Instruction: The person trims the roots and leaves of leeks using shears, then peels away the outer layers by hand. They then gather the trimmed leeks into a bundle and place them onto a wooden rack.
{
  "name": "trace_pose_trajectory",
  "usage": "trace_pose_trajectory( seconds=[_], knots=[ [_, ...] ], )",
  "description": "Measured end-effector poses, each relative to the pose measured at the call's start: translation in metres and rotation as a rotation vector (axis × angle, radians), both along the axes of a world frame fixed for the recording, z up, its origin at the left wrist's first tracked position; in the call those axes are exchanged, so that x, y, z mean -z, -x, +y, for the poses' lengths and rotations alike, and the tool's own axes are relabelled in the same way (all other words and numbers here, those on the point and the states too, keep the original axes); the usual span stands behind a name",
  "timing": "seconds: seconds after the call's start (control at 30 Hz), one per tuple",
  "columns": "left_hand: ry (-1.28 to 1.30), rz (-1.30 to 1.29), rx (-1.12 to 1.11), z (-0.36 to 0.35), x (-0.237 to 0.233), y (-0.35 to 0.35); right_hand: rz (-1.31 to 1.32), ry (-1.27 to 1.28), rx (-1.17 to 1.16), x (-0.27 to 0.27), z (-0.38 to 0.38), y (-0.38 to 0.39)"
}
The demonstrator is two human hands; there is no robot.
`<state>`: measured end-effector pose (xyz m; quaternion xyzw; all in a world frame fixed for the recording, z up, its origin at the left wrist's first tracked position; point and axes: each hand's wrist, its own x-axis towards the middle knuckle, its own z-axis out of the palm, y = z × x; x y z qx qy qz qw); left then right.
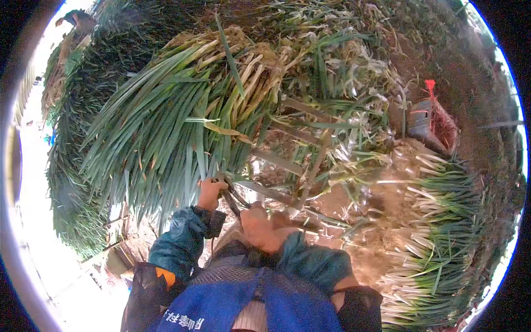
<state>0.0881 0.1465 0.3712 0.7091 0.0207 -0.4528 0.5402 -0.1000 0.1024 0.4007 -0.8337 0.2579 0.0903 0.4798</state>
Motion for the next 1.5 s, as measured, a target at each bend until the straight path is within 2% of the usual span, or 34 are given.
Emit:
trace_pose_trajectory(
  seconds=[0.03, 0.1, 0.17, 0.2, 0.23, 0.27, 0.37, 0.4, 0.5, 0.53, 0.57, 0.63, 0.67, 0.73, 0.77, 0.83, 0.87, 0.9, 0.93, 1.0, 1.07, 1.1, 1.2, 1.3, 1.4, 1.5],
  knots=[
    [0.031, 0.002, 0.007, -0.001, -0.008, 0.001, -0.015, 0.025, -0.007, 0.008, 0.0, -0.001],
    [0.0, -0.105, 0.073, 0.001, 0.01, 0.0, -0.158, 0.253, 0.052, 0.048, -0.006, -0.004],
    [-0.024, -0.223, 0.111, -0.005, 0.022, 0.008, -0.226, 0.137, 0.123, 0.058, -0.021, -0.011],
    [-0.014, -0.278, 0.163, -0.014, 0.012, 0.014, -0.228, -0.098, 0.169, 0.052, -0.031, -0.017],
    [-0.1, -0.373, 0.239, -0.019, 0.028, 0.014, -0.228, -0.332, 0.213, 0.047, -0.038, -0.024],
    [-0.173, -0.401, 0.319, -0.025, 0.029, 0.013, -0.341, -0.382, 0.293, 0.045, -0.034, -0.034],
    [-0.275, -0.426, 0.493, -0.042, 0.025, -0.006, -0.372, -0.623, 0.53, 0.074, -0.02, -0.055],
    [-0.288, -0.426, 0.539, -0.047, 0.029, -0.015, -0.357, -0.714, 0.568, 0.068, -0.024, -0.065],
    [-0.363, -0.623, 0.69, -0.062, 0.035, -0.035, 0.004, -0.684, 0.537, 0.051, -0.041, -0.095],
    [-0.322, -0.623, 0.73, -0.062, 0.041, -0.049, -0.058, -0.66, 0.549, 0.063, -0.038, -0.103],
    [-0.319, -0.838, 0.885, -0.057, 0.043, -0.06, -0.116, -0.632, 0.556, 0.081, -0.035, -0.108],
    [-0.284, -1.281, 1.174, -0.051, 0.009, -0.084, -0.178, -0.629, 0.573, 0.087, -0.042, -0.115],
    [-0.232, -1.313, 1.195, -0.052, -0.019, -0.097, -0.189, -0.658, 0.587, 0.075, -0.055, -0.122],
    [-0.397, -1.014, 1.003, -0.049, -0.034, -0.11, 0.093, -0.431, 0.516, 0.054, -0.08, -0.148],
    [-0.476, -0.861, 0.913, -0.043, -0.036, -0.114, 0.083, -0.386, 0.456, 0.062, -0.081, -0.156],
    [-0.122, -0.78, 0.955, -0.037, -0.022, -0.129, 0.056, -0.279, 0.327, 0.076, -0.087, -0.172],
    [-0.154, -0.614, 0.974, -0.04, 0.004, -0.134, -0.025, -0.214, 0.25, 0.078, -0.094, -0.183],
    [-0.186, -0.447, 0.988, -0.043, 0.03, -0.139, 0.032, -0.111, 0.288, 0.088, -0.1, -0.198],
    [-0.167, -0.484, 0.999, -0.046, 0.056, -0.141, 0.089, -0.009, 0.325, 0.098, -0.109, -0.212],
    [-0.138, -0.56, 1.018, -0.054, 0.099, -0.148, 0.252, -0.052, 0.403, 0.101, -0.154, -0.237],
    [-0.22, -0.546, 1.066, -0.082, 0.114, -0.161, 0.165, 0.014, 0.499, 0.113, -0.177, -0.247],
    [-0.161, -0.599, 0.961, -0.098, 0.121, -0.164, 0.119, 0.051, 0.545, 0.117, -0.182, -0.248],
    [-0.048, -0.795, 0.741, -0.144, 0.134, -0.18, 0.246, -0.107, 0.553, 0.086, -0.174, -0.247],
    [-0.098, -1.011, 0.846, -0.187, 0.121, -0.205, 0.225, -0.171, 0.533, 0.086, -0.142, -0.22],
    [-0.099, -1.102, 0.729, -0.2, 0.168, -0.209, 0.175, -0.008, 0.463, 0.098, -0.123, -0.198],
    [-0.089, -1.497, 0.854, -0.214, 0.185, -0.21, 0.181, -0.212, 0.53, 0.094, -0.135, -0.185]
  ],
)
